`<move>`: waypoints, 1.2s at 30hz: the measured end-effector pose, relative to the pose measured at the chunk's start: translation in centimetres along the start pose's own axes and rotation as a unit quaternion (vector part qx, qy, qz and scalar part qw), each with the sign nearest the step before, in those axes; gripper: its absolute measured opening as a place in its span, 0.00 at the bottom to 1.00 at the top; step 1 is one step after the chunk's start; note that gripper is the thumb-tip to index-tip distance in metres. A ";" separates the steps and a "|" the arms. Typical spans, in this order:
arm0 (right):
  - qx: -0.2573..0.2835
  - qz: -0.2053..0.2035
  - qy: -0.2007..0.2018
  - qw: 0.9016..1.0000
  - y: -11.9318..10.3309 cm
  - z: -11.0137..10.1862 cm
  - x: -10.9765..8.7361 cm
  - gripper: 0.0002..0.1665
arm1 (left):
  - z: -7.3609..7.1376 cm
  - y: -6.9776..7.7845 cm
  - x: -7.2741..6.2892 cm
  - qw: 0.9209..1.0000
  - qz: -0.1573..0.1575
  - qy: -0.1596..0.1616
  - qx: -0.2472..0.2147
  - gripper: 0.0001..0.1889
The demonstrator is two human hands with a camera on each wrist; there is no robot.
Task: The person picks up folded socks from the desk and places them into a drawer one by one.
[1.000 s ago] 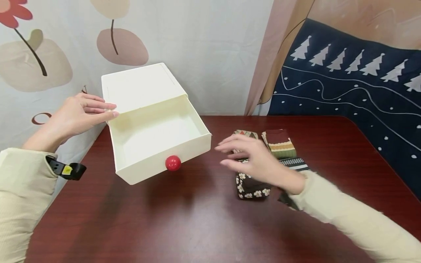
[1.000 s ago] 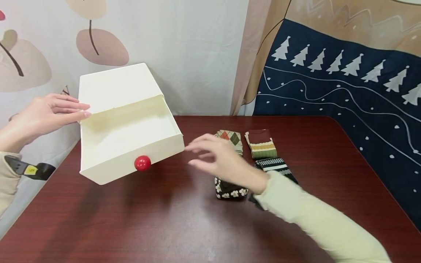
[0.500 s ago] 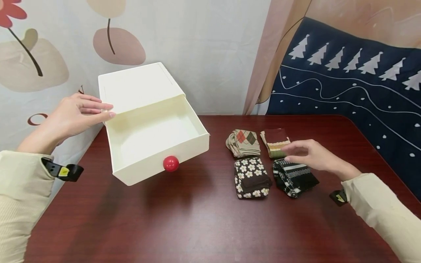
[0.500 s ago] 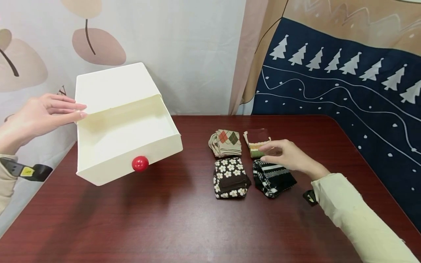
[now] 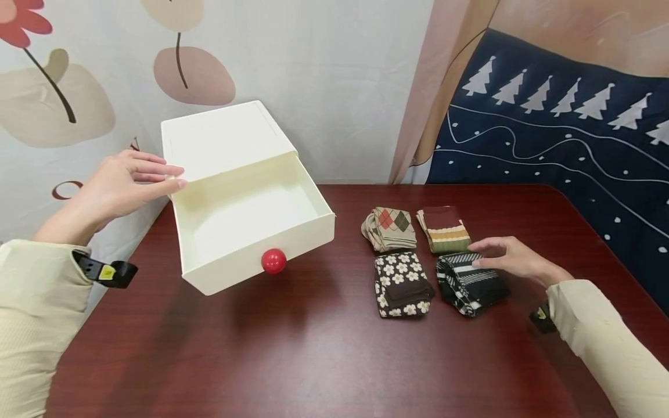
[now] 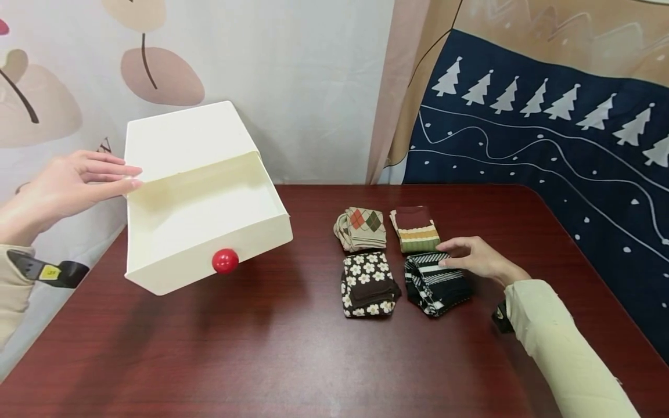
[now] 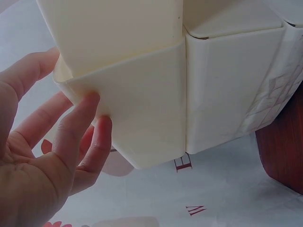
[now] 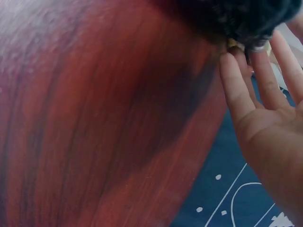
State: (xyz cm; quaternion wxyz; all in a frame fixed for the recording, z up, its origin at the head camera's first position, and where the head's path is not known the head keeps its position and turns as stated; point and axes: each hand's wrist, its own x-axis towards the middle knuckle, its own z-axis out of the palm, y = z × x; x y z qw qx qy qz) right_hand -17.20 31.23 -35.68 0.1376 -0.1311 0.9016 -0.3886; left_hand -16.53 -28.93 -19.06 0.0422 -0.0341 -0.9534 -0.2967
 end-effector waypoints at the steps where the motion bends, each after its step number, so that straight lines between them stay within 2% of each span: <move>1: -0.001 0.005 -0.004 1.000 0.1 0.0 0.0 0.27 | 0.0 0.0 0.0 1.000 0.002 0.000 -0.001 0.26; 8: 0.002 0.011 -0.025 1.000 0.7 0.2 0.3 0.29 | 0.2 0.1 0.1 1.000 0.009 0.006 -0.005 0.22; 15: -0.023 -0.025 -0.055 0.998 0.7 0.2 0.5 0.27 | 0.2 0.0 0.1 1.000 0.007 0.006 -0.004 0.26; 20: -0.019 -0.012 -0.072 0.997 0.5 0.4 0.4 0.27 | 0.2 -0.2 0.2 1.000 0.006 0.003 -0.008 0.25; 23: -0.018 -0.008 -0.071 0.997 0.4 0.6 0.3 0.25 | 0.1 -0.3 0.1 1.000 0.005 0.003 -0.006 0.26; 30: -0.001 -0.028 -0.056 0.998 0.3 0.9 -0.2 0.17 | 0.1 -0.5 0.2 1.000 0.001 0.001 -0.011 0.26; 36: 0.032 -0.011 -0.054 0.998 0.3 1.2 -0.4 0.18 | 0.1 -0.4 0.2 1.000 -0.002 0.000 -0.020 0.26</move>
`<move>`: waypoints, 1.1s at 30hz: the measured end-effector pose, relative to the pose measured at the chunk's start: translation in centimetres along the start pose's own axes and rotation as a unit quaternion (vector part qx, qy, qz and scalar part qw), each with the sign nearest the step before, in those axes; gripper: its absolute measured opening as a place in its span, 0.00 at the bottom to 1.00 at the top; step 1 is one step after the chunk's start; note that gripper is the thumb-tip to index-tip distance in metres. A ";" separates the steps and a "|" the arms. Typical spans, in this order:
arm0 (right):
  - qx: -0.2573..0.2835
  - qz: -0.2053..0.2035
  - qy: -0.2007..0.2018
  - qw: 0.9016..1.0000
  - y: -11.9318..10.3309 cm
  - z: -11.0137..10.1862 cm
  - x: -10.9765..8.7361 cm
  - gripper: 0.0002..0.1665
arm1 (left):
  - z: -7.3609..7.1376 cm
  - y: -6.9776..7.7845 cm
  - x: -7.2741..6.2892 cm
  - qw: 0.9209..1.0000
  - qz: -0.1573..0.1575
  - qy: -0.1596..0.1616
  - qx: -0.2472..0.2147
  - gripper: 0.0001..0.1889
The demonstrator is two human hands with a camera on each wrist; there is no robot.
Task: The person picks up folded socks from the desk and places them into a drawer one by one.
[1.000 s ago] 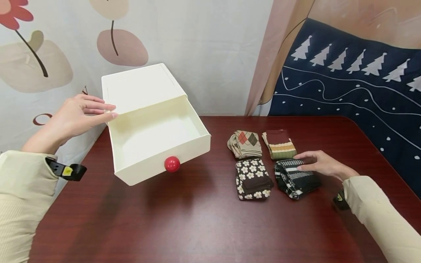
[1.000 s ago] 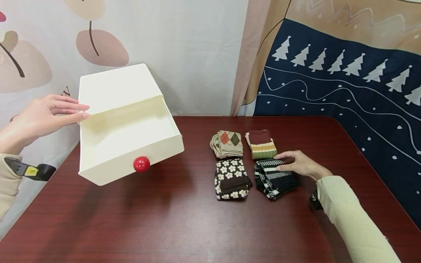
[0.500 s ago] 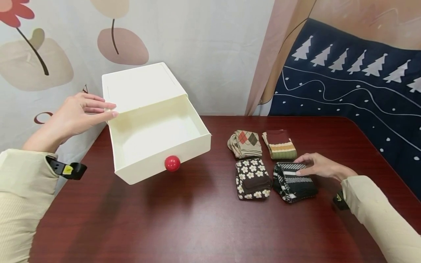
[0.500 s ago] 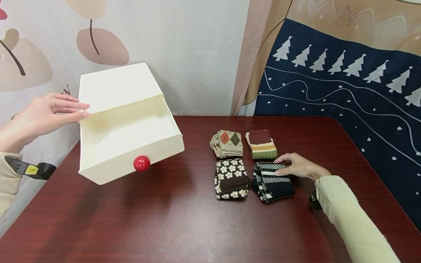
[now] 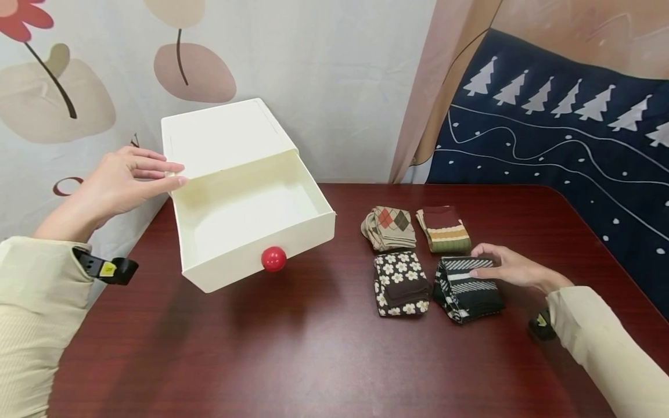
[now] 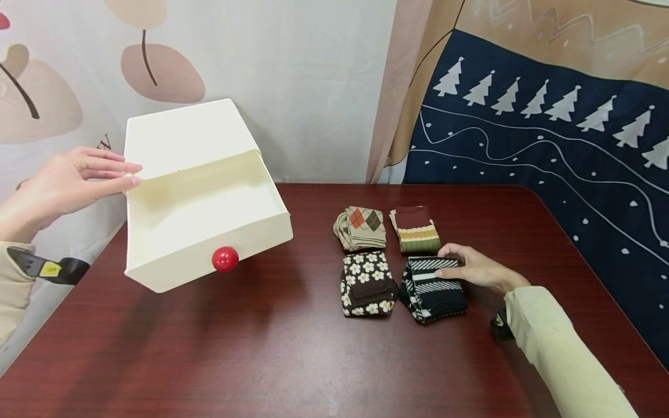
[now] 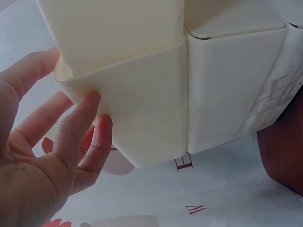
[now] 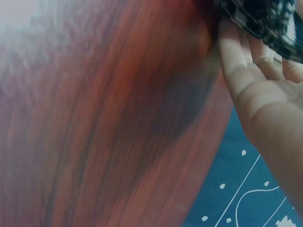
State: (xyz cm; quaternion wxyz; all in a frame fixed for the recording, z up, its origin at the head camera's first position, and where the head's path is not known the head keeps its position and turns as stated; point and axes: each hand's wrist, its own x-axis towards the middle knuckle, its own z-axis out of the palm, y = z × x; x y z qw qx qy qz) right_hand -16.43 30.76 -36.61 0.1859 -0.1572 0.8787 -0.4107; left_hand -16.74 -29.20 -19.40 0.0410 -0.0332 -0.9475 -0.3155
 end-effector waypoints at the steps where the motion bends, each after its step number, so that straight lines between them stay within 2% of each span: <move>1: 0.003 0.004 0.001 1.000 -0.1 0.1 -0.1 0.19 | 0.0 0.0 0.0 1.000 0.000 0.000 0.001 0.26; 6: 0.003 0.011 0.012 1.000 -0.8 0.5 -0.4 0.23 | 0.0 0.0 0.0 1.000 -0.001 -0.003 -0.002 0.26; 14: 0.092 0.012 0.023 0.995 -0.8 1.0 -0.9 0.22 | 0.1 -0.1 -0.1 1.000 -0.001 0.001 -0.002 0.26; 21: 0.130 -0.013 0.046 0.990 -1.4 0.7 -1.6 0.19 | 0.2 0.1 -0.1 1.000 -0.004 0.003 0.003 0.27; 28: 0.133 -0.044 0.064 0.988 -3.6 -0.4 -1.9 0.17 | 0.2 0.3 0.0 1.000 0.004 0.008 0.000 0.25; 33: 0.147 -0.081 0.057 0.984 -6.7 -1.5 -1.7 0.17 | 0.2 0.5 -0.1 1.000 0.005 0.009 -0.003 0.22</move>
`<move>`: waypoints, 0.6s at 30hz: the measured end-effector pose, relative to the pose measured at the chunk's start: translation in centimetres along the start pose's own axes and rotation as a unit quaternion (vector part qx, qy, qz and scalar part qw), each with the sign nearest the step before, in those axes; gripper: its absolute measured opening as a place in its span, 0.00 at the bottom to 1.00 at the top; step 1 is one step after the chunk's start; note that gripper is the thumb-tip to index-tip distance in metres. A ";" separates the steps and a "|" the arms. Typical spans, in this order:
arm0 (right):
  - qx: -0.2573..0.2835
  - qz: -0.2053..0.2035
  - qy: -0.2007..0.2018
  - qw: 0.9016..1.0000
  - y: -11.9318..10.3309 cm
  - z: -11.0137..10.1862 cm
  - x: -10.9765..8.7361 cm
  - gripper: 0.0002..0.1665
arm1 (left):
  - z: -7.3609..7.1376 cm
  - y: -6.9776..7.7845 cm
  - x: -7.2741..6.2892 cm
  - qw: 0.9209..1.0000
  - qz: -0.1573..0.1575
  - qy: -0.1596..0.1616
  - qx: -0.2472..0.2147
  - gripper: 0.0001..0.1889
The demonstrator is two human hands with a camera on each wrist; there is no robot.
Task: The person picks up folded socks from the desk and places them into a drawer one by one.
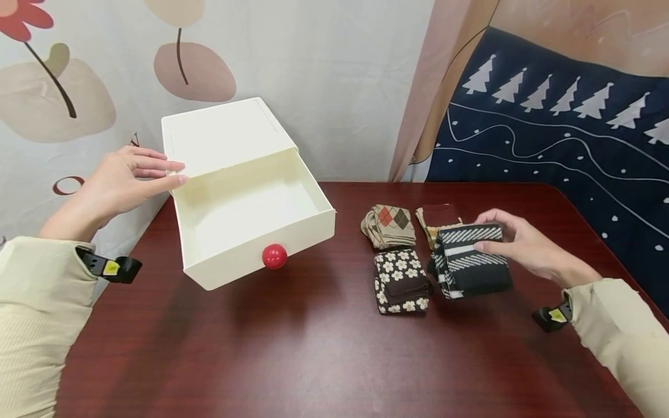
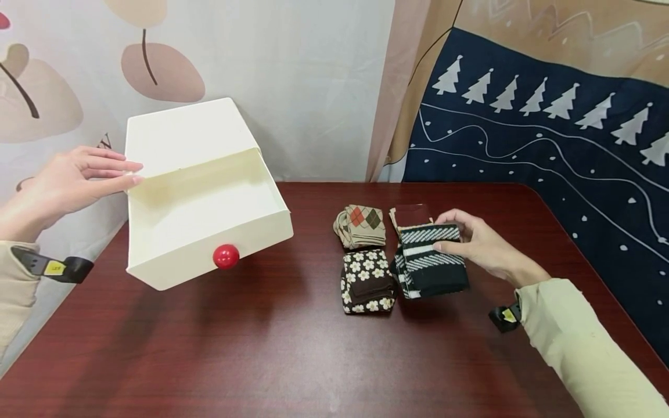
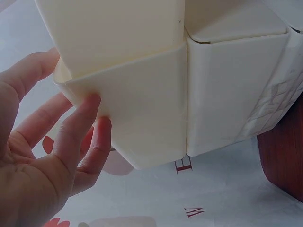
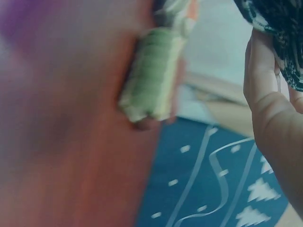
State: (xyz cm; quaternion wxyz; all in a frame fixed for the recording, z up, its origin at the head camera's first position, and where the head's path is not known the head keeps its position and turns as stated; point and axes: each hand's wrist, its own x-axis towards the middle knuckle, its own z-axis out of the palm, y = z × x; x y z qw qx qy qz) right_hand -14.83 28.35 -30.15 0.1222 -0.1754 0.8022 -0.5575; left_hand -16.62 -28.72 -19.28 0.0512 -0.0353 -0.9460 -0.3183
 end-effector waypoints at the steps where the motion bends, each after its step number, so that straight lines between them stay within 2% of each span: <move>1: 0.007 -0.006 -0.006 1.000 -0.8 0.0 0.2 0.18 | 0.0 0.0 0.0 1.000 0.001 0.000 -0.001 0.22; 6: 0.024 -0.030 -0.033 0.999 -5.1 0.4 1.6 0.17 | 0.0 0.0 0.0 1.000 0.001 0.001 -0.009 0.18; 11: 0.003 -0.065 -0.051 0.997 -9.4 1.2 3.5 0.17 | 0.3 0.1 0.2 1.000 0.000 -0.005 -0.003 0.23; 14: -0.005 -0.083 -0.047 0.995 -11.7 1.8 4.7 0.17 | 0.5 0.4 0.5 1.000 0.004 -0.009 0.005 0.27; 18: 0.016 -0.085 -0.039 0.995 -14.5 3.1 6.5 0.17 | 0.7 0.5 0.7 1.000 0.007 -0.011 0.007 0.28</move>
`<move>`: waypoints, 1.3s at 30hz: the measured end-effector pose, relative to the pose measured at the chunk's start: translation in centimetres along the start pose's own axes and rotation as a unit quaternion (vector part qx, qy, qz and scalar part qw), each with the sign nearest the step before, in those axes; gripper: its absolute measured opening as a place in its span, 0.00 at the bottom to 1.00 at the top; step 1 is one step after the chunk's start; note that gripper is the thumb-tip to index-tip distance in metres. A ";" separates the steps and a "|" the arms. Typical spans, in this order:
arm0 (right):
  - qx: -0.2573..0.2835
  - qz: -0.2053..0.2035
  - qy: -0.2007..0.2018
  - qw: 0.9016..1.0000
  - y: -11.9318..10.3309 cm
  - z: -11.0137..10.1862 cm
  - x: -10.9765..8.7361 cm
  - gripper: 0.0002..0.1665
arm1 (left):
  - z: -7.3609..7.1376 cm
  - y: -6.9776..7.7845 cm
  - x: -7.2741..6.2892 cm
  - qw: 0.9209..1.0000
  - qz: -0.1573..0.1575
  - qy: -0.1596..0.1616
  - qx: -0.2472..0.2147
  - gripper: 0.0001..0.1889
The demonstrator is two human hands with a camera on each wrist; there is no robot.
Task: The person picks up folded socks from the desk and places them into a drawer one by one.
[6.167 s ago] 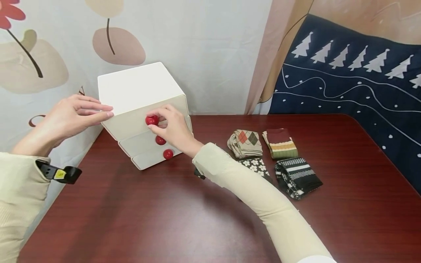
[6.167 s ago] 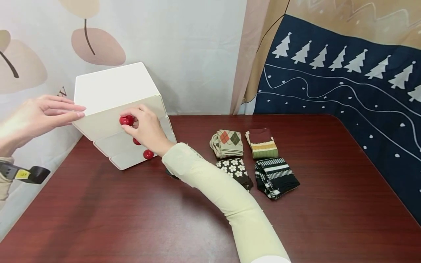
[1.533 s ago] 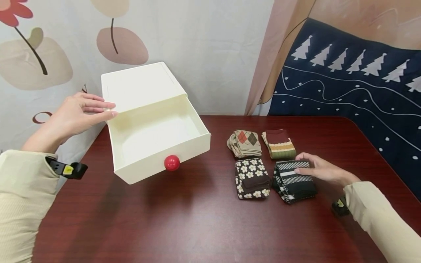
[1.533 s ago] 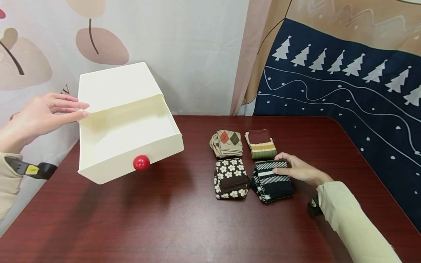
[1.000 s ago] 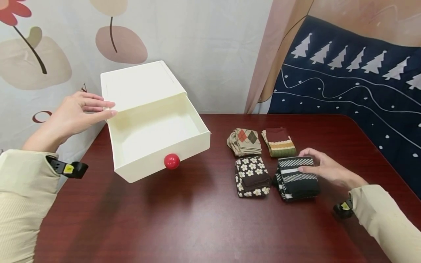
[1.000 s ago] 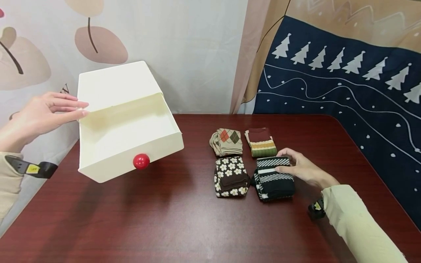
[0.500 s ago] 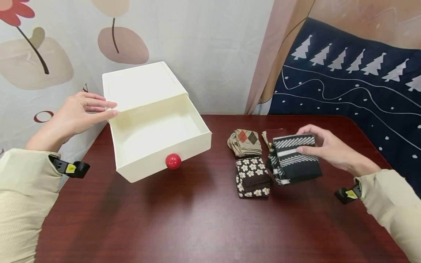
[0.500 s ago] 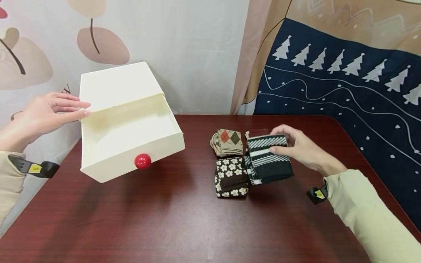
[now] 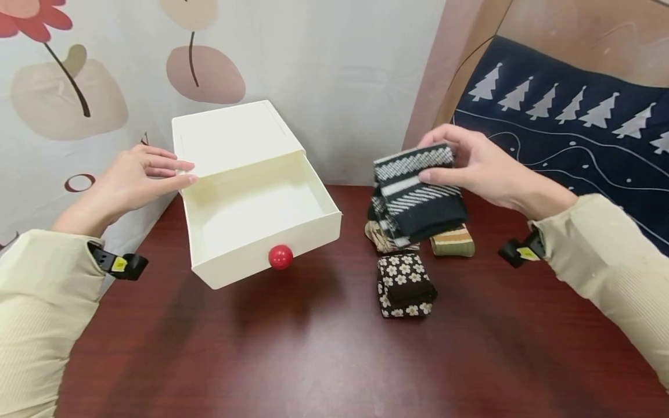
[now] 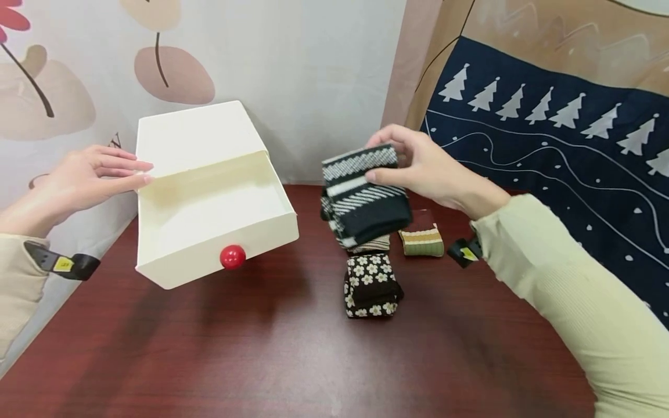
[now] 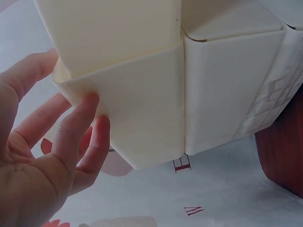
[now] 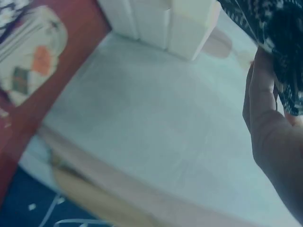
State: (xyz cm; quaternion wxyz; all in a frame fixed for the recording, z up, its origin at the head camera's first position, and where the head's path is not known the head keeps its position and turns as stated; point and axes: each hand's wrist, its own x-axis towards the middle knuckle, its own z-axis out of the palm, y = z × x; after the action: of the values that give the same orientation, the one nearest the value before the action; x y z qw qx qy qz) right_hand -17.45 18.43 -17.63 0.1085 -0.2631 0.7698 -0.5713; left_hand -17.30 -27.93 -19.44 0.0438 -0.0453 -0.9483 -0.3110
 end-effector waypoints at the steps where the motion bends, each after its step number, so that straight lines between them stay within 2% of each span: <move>1: 0.007 0.002 0.004 1.000 -0.5 0.4 0.7 0.17 | 0.0 0.0 0.0 1.000 0.000 0.000 -0.001 0.28; 5: 0.017 0.008 0.008 1.000 -2.5 2.0 3.4 0.16 | 0.0 -0.3 -0.4 1.000 -0.005 -0.002 0.001 0.28; 11: -0.025 -0.011 -0.008 1.000 -4.7 4.5 7.1 0.17 | -0.1 -0.4 -0.6 1.000 -0.007 0.003 -0.001 0.28; 14: -0.021 -0.008 -0.019 1.000 -5.2 5.9 8.7 0.18 | 0.1 -0.3 -0.5 1.000 -0.002 0.005 -0.004 0.27; 18: -0.013 0.016 -0.044 0.999 -5.6 7.8 10.7 0.18 | 0.2 -0.2 -0.5 1.000 -0.001 0.008 -0.006 0.28; 22: -0.051 0.021 -0.092 0.994 -5.4 10.1 12.3 0.20 | 0.2 -0.2 -0.5 1.000 0.001 0.009 -0.003 0.28; 24: -0.058 0.024 -0.116 0.991 -5.3 11.4 12.8 0.20 | 0.2 -0.2 -0.4 1.000 0.005 0.012 -0.001 0.28; 27: -0.040 0.039 -0.142 0.988 -5.4 13.4 13.2 0.19 | 0.2 0.0 -0.2 1.000 0.010 0.016 0.004 0.28; 31: -0.020 0.070 -0.164 0.984 -5.7 15.4 13.4 0.19 | 0.3 0.2 0.0 1.000 0.012 0.016 0.011 0.28; 39: -0.048 0.134 -0.183 0.973 -5.5 16.7 13.6 0.20 | 0.9 0.7 -0.1 1.000 0.015 0.014 0.008 0.28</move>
State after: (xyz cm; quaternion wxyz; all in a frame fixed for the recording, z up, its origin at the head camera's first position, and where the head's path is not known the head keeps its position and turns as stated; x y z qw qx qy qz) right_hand -19.48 -3.68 -16.05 0.3099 -0.2625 0.7920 -0.4559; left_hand -17.21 -26.87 -19.74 0.0619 -0.0548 -0.9495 -0.3028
